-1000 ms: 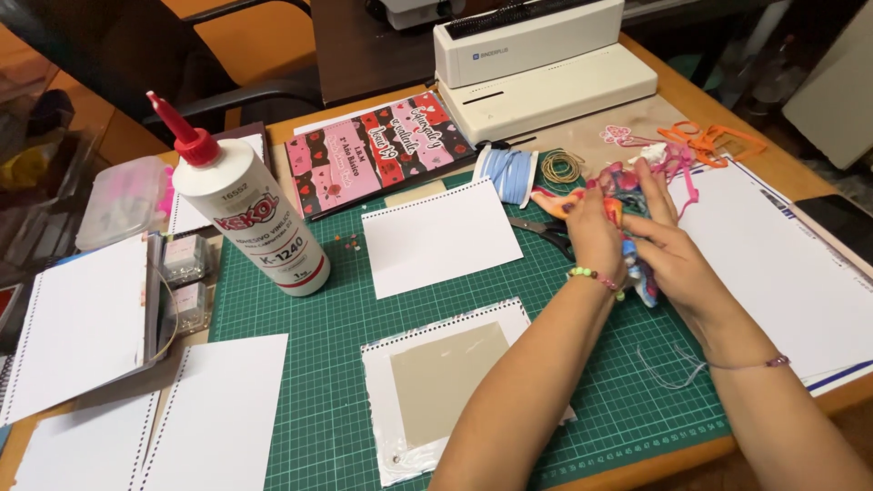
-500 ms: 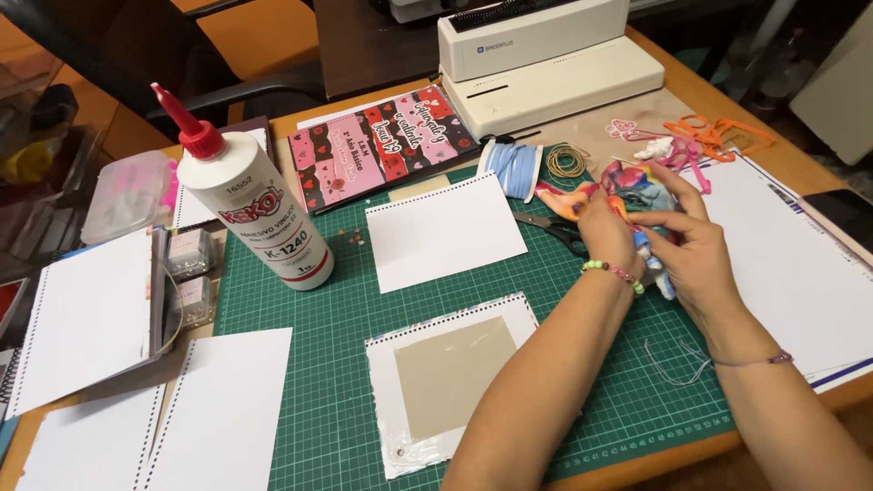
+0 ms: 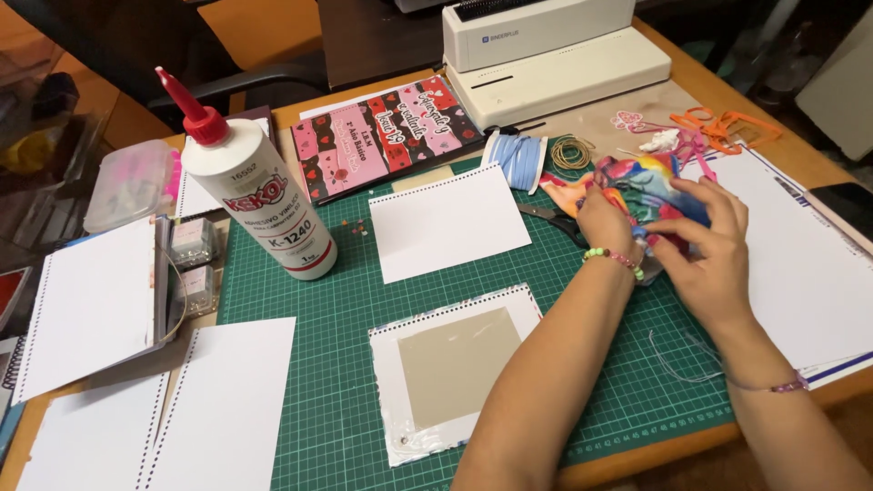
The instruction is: Assembling a notebook cover by applying glue to cardboard and smoothing paper over it with a sponge
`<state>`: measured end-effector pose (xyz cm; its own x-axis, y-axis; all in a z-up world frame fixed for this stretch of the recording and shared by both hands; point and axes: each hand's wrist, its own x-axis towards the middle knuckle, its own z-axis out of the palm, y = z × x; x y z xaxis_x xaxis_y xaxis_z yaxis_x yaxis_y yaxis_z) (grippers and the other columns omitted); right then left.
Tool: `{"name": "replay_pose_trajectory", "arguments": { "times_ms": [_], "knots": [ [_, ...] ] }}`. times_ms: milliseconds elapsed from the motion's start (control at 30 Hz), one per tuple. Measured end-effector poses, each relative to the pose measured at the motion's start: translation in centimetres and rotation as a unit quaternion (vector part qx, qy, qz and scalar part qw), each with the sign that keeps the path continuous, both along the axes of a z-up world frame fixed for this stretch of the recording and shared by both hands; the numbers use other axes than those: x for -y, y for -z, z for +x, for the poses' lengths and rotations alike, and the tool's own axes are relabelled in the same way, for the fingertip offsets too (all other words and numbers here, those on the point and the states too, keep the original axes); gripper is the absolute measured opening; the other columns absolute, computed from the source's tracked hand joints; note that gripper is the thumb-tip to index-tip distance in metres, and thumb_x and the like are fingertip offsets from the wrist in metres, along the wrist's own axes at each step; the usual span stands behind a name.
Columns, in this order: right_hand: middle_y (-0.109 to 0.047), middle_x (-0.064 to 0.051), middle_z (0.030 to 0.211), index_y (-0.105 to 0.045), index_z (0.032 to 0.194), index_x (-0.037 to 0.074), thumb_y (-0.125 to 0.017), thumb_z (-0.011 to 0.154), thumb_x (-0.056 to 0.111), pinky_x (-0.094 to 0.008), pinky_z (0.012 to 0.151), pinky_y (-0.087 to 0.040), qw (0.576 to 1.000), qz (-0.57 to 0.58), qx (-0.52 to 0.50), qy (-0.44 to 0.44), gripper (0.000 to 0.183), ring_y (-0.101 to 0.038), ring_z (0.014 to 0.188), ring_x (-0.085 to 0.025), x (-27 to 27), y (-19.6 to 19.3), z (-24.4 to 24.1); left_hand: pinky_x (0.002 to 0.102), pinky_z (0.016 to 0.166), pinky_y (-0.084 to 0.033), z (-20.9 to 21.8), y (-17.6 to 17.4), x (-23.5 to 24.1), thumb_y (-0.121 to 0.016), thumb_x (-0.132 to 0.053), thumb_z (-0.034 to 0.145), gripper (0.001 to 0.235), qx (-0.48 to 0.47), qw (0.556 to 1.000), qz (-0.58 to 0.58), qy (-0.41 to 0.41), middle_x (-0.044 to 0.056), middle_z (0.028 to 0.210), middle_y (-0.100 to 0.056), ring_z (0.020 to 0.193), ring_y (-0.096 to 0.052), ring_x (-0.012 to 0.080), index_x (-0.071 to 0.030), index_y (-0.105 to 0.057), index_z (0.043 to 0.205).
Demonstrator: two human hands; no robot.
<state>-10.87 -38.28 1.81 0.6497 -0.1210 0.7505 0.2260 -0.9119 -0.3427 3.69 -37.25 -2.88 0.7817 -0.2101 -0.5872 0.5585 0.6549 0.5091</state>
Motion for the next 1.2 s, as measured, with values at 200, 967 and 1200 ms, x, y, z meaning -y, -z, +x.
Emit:
{"name": "replay_pose_trajectory", "arguments": {
  "times_ms": [200,967,1200],
  "knots": [
    [-0.052,-0.029,0.148,-0.059,0.133,-0.005,-0.049,0.110,0.036,-0.056,0.116,-0.035,0.999,0.016,0.031,0.007,0.048,-0.044,0.137,-0.044,-1.8,-2.4,-1.1,0.037,0.055,-0.053,-2.2,-4.2,-3.4,-0.037,-0.049,0.108,0.047,0.097,0.982,0.129,0.095,0.014,0.095,-0.063,0.070,-0.065,0.0227,-0.010,-0.063,0.110],
    [-0.067,-0.012,0.071,-0.065,0.084,0.011,-0.060,0.112,0.033,-0.045,0.068,-0.051,0.973,-0.179,-0.122,0.076,0.036,-0.070,0.076,-0.036,-5.6,0.6,13.3,0.039,0.101,-0.046,6.4,-1.1,-34.4,-0.081,-0.034,0.083,0.017,0.470,0.780,0.400,0.101,0.006,0.116,-0.066,0.120,-0.064,0.0281,-0.019,-0.073,0.084],
    [-0.080,-0.015,0.095,-0.080,0.095,0.014,-0.057,0.102,0.064,-0.055,0.082,-0.056,0.923,-0.041,-0.363,0.122,0.056,-0.072,0.106,-0.043,-5.8,2.6,21.2,0.046,0.118,-0.038,5.6,2.3,-38.1,-0.076,-0.043,0.088,0.042,0.365,0.808,0.445,0.125,0.010,0.138,-0.056,0.140,-0.050,0.0311,-0.024,-0.069,0.125]
  ]
}}
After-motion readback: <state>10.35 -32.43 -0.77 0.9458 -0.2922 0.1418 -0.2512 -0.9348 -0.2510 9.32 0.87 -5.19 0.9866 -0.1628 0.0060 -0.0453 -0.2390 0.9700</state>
